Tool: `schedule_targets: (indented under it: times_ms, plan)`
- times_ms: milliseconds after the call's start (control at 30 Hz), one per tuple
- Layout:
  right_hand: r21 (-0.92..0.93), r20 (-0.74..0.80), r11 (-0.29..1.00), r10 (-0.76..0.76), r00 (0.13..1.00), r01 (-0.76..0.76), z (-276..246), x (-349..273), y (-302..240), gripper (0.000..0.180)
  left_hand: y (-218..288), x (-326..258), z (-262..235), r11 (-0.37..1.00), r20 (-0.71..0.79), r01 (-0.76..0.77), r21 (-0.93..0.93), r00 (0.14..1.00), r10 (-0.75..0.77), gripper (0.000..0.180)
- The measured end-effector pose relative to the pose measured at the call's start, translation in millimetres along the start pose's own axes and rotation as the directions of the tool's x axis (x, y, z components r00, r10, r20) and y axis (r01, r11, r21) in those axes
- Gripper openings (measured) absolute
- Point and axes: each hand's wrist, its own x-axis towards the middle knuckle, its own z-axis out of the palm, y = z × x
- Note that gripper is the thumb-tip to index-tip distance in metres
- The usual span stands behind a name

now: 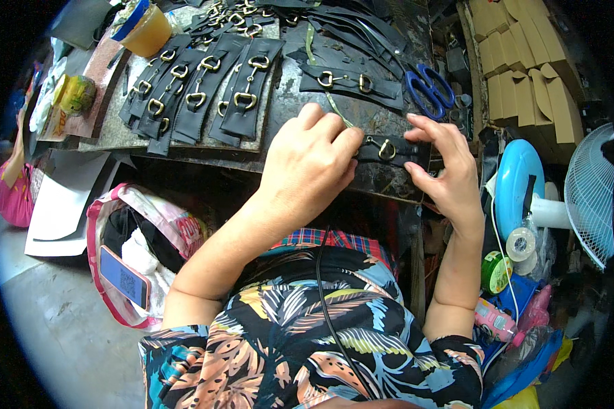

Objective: The person assembles small leather keychains by cutting short strips from a leather roll, threading brass D-rings and small chains through the leather, and arranging the finished pieces on a workbench. The person uses scissors to trim the leather and handles the metal hardware with both hands.

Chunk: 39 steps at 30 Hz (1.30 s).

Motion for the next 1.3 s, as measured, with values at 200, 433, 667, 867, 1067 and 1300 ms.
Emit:
schedule_targets:
  times_ms: [200,433,667,867,1067,1300]
  plan:
    - [0.097,-0.052,0.995,0.028,0.998,-0.023,-10,15,7,0.044,-20,3,-15,0.997,-0.103,0.010,0.079,0.995,-0.002,0.023]
    - [0.099,-0.085,0.979,-0.171,0.982,0.179,15,83,10,0.032,-63,44,-18,0.917,-0.181,0.031,0.398,0.982,0.045,0.016]
    - [-0.153,-0.029,0.958,-0.250,0.968,0.243,39,105,22,0.040,-65,52,-1,0.904,-0.061,0.022,0.428,0.998,0.004,0.022]
    - [-0.127,-0.061,0.957,-0.269,0.961,0.259,36,94,34,0.039,-63,47,0,0.907,-0.076,0.059,0.418,0.997,-0.030,0.020]
    - [-0.078,-0.107,0.968,-0.245,0.963,0.238,27,90,35,0.036,-58,46,1,0.903,-0.062,0.089,0.420,0.996,-0.070,0.020]
    - [-0.148,-0.003,0.971,-0.189,0.982,0.186,10,87,35,0.034,-62,41,-6,0.912,-0.025,0.062,0.404,0.998,-0.057,0.023]
